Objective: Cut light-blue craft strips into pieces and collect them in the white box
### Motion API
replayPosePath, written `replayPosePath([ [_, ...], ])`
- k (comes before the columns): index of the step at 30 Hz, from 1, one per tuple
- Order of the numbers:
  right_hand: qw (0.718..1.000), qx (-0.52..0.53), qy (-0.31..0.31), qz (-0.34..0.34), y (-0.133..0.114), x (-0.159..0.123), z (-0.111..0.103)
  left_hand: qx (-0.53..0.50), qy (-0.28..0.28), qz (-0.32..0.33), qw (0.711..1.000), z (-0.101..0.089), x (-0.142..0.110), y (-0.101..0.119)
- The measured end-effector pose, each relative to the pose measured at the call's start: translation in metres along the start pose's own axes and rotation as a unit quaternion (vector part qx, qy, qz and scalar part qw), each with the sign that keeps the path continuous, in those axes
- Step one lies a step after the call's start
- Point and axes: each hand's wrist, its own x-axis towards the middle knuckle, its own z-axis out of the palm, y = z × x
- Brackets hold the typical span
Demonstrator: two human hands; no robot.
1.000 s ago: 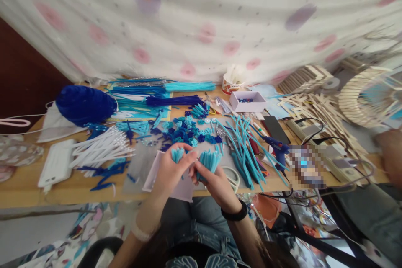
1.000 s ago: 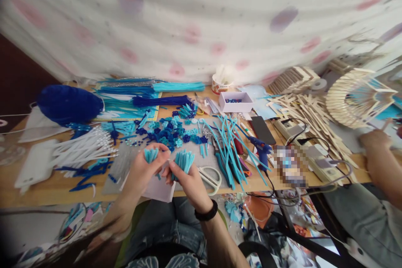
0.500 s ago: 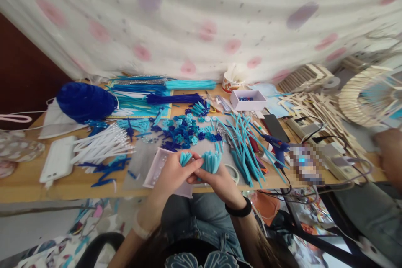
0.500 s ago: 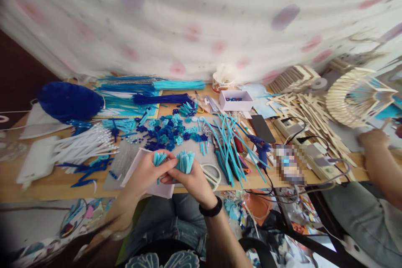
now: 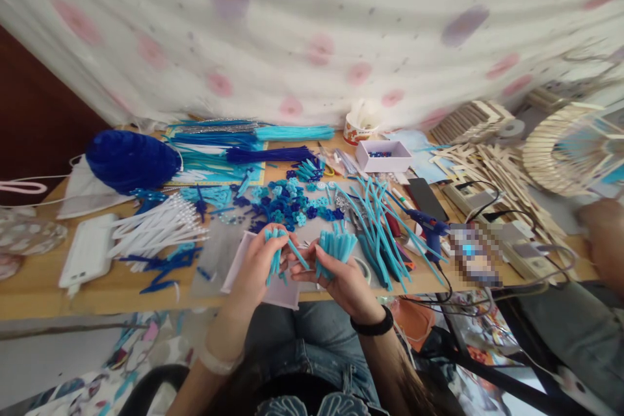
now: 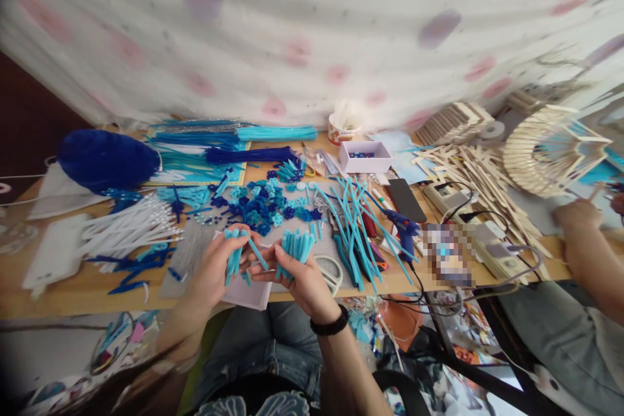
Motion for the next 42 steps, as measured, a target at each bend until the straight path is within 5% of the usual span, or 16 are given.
replayPosePath([
  [7, 1.0, 0.019, 0.015, -0.016, 0.003, 0.004, 0.001, -0.035, 0.005, 0.025, 0.999, 0.003, 0.0, -0.001],
  [16, 0.999, -0.036, -0.031, 0.005, 0.009, 0.002, -0.002, 0.199, -0.003, 0.068, 0.978, 0.014, -0.008, -0.003],
  [22, 0.997, -0.072, -0.013, -0.035, 0.005, 0.0, -0.004, 0.131, -0.012, 0.062, 0.989, 0.014, -0.005, -0.005],
  [28, 0.993, -0.09, 0.053, -0.063, 0.007, 0.001, -0.003, 0.111, 0.029, 0.1, 0.988, 0.014, -0.004, -0.012],
  [34, 0.993, -0.096, 0.043, -0.046, 0.008, 0.002, -0.006, 0.051, 0.064, 0.099, 0.992, 0.011, -0.003, -0.009],
  [42, 0.992, 0.035, 0.119, -0.028, 0.009, 0.004, 0.005, 0.075, 0.031, 0.073, 0.994, 0.014, -0.003, -0.014],
])
